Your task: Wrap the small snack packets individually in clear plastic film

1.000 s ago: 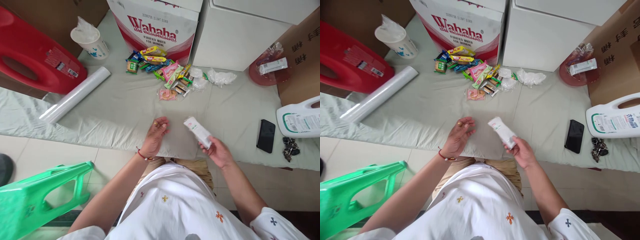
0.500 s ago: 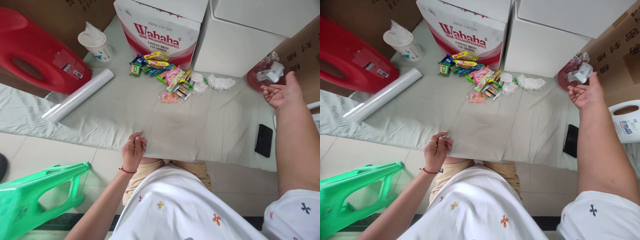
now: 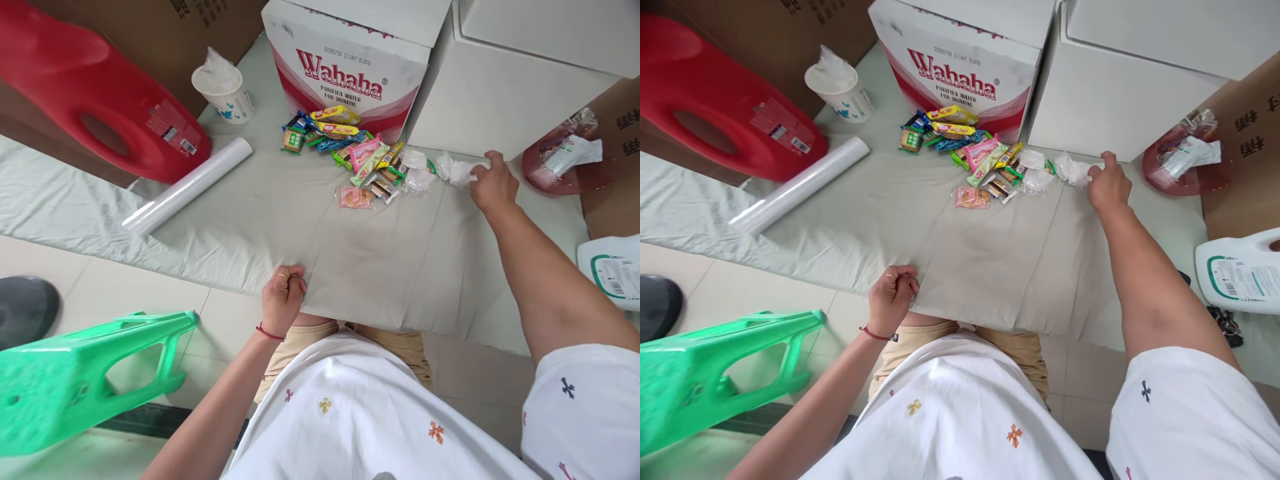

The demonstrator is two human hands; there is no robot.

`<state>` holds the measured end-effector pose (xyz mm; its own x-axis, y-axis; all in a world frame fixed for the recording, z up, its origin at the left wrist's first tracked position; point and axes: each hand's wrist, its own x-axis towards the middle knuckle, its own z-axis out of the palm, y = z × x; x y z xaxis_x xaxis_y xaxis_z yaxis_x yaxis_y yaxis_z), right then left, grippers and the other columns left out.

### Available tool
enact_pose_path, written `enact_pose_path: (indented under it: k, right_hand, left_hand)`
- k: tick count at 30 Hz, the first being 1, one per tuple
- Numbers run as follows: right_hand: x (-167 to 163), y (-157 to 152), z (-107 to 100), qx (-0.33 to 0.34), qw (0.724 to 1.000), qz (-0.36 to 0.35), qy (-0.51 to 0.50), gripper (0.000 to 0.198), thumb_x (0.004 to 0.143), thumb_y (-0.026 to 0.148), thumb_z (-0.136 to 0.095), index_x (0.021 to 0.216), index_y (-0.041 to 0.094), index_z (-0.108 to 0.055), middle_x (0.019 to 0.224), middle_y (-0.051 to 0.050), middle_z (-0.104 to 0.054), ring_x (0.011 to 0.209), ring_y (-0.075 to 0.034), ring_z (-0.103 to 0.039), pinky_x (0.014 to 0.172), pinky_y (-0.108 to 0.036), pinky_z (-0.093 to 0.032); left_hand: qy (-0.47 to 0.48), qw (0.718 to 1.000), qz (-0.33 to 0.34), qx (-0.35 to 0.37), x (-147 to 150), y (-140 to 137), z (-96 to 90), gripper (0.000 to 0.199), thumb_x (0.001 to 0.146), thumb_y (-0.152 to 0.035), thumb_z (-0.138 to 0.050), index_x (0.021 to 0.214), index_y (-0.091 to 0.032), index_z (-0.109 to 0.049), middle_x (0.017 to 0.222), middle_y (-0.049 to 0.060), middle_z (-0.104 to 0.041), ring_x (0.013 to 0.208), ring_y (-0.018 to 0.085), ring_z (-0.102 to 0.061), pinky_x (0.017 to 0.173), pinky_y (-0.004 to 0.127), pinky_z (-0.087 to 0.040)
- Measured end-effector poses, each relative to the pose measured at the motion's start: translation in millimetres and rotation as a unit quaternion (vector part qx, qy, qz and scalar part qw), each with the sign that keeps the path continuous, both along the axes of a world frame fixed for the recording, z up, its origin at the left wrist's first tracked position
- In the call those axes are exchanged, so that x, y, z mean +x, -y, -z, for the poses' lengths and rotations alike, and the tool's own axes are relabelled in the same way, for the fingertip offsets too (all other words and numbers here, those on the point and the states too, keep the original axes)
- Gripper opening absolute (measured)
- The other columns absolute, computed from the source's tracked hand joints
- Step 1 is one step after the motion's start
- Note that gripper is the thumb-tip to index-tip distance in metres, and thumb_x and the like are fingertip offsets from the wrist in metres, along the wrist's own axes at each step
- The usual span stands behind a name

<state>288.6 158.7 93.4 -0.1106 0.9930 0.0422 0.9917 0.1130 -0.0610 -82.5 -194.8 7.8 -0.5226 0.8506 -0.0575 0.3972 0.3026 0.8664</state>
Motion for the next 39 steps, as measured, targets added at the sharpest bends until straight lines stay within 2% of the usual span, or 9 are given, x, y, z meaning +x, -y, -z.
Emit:
enact_pose_path:
  k: [5, 9, 14, 16, 21, 24, 28, 33, 39]
  right_hand:
    - [-8.9, 20.4, -8.9, 0.074, 0.939, 0.102, -0.319, 0.009, 0.092, 0.017, -0.059, 0.097, 0.012, -0.066, 0.11, -0.012, -0.068, 0.08, -0.009, -0.053, 0.074, -0.029, -0.04]
    - [-32.6, 110.3, -7.9, -0.127, 0.75, 0.149, -0.631, 0.016, 0.082, 0.02, -0.067, 0.075, 0.022, -0.052, 0.069, 0.002, -0.06, 0.049, -0.006, -0.037, 0.045, -0.022, -0.022]
    - [-76.5, 232.4, 13.2, -0.29, 0.635, 0.151, -0.7, 0.032, 0.068, 0.038, -0.083, 0.073, 0.024, -0.055, 0.065, 0.003, -0.059, 0.048, -0.007, -0.038, 0.04, -0.02, -0.023]
    - [-88.4, 261.5, 23.2, -0.307, 0.628, 0.129, -0.703, 0.032, 0.072, 0.042, -0.081, 0.073, 0.024, -0.055, 0.064, 0.004, -0.056, 0.05, -0.008, -0.038, 0.042, -0.021, -0.026]
    - [-97.3, 284.2, 38.4, -0.303, 0.705, 0.018, -0.641, 0.028, 0.084, 0.046, -0.075, 0.076, 0.023, -0.06, 0.062, 0.004, -0.049, 0.058, -0.012, -0.041, 0.055, -0.026, -0.036]
    - [-95.4, 280.0, 40.3, -0.276, 0.674, 0.085, -0.68, 0.028, 0.08, 0.044, -0.075, 0.074, 0.024, -0.057, 0.065, 0.004, -0.052, 0.058, -0.012, -0.042, 0.053, -0.025, -0.035]
    - [-90.8, 279.8, 40.7, -0.312, 0.616, 0.163, -0.705, 0.03, 0.072, 0.041, -0.08, 0.071, 0.023, -0.056, 0.068, 0.003, -0.055, 0.057, -0.01, -0.042, 0.048, -0.023, -0.032]
    - [-80.7, 282.9, 39.9, -0.355, 0.639, 0.093, -0.675, 0.032, 0.078, 0.053, -0.081, 0.091, 0.025, -0.071, 0.087, -0.002, -0.068, 0.078, -0.016, -0.059, 0.067, -0.027, -0.052]
    - [-70.5, 259.9, 36.0, -0.263, 0.621, 0.14, -0.725, 0.062, 0.084, 0.078, -0.062, 0.122, 0.03, -0.068, 0.126, -0.007, -0.068, 0.109, -0.023, -0.065, 0.08, -0.032, -0.057]
  left_hand:
    - [0.098, 0.995, -0.019, -0.002, 6.2, 9.1, -13.7, 0.013, 0.088, -0.029, -0.06, 0.094, -0.021, -0.067, 0.069, -0.001, -0.064, 0.058, 0.013, -0.057, 0.059, 0.027, -0.047]
    - [0.186, 0.98, 0.068, -0.004, 26.8, 4.2, -31.1, 0.015, 0.086, -0.035, -0.069, 0.09, -0.022, -0.072, 0.081, 0.003, -0.068, 0.068, 0.016, -0.061, 0.064, 0.029, -0.048]
    - [0.358, 0.905, 0.224, -0.055, 67.9, -22.0, -56.7, 0.028, 0.089, -0.05, -0.07, 0.089, -0.022, -0.074, 0.086, 0.006, -0.068, 0.076, 0.019, -0.063, 0.061, 0.028, -0.049]
    - [0.38, 0.893, 0.235, -0.059, 81.3, -32.7, -62.4, 0.034, 0.087, -0.056, -0.07, 0.096, -0.023, -0.075, 0.097, 0.008, -0.069, 0.089, 0.022, -0.065, 0.066, 0.029, -0.052]
    - [0.324, 0.925, 0.192, -0.047, 100.5, -49.3, -56.0, 0.036, 0.076, -0.053, -0.082, 0.092, -0.022, -0.073, 0.098, 0.007, -0.07, 0.088, 0.023, -0.062, 0.076, 0.033, -0.05]
    - [0.376, 0.921, 0.098, -0.025, 100.1, -52.0, -45.6, 0.037, 0.076, -0.053, -0.082, 0.073, -0.021, -0.065, 0.082, 0.003, -0.064, 0.08, 0.018, -0.058, 0.074, 0.032, -0.05]
    - [0.548, 0.836, 0.016, -0.018, 90.9, -51.7, -40.6, 0.037, 0.071, -0.046, -0.088, 0.075, -0.02, -0.063, 0.093, 0.002, -0.07, 0.099, 0.019, -0.066, 0.083, 0.032, -0.056]
    - [0.598, 0.801, 0.03, 0.022, 84.3, -49.9, -50.4, 0.033, 0.076, -0.038, -0.087, 0.073, -0.02, -0.059, 0.112, 0.004, -0.075, 0.123, 0.025, -0.066, 0.097, 0.04, -0.056]
    - [0.601, 0.794, 0.081, 0.04, 82.1, -44.0, -63.4, 0.03, 0.075, -0.035, -0.088, 0.073, -0.02, -0.062, 0.133, 0.006, -0.07, 0.139, 0.036, -0.056, 0.103, 0.051, -0.055]
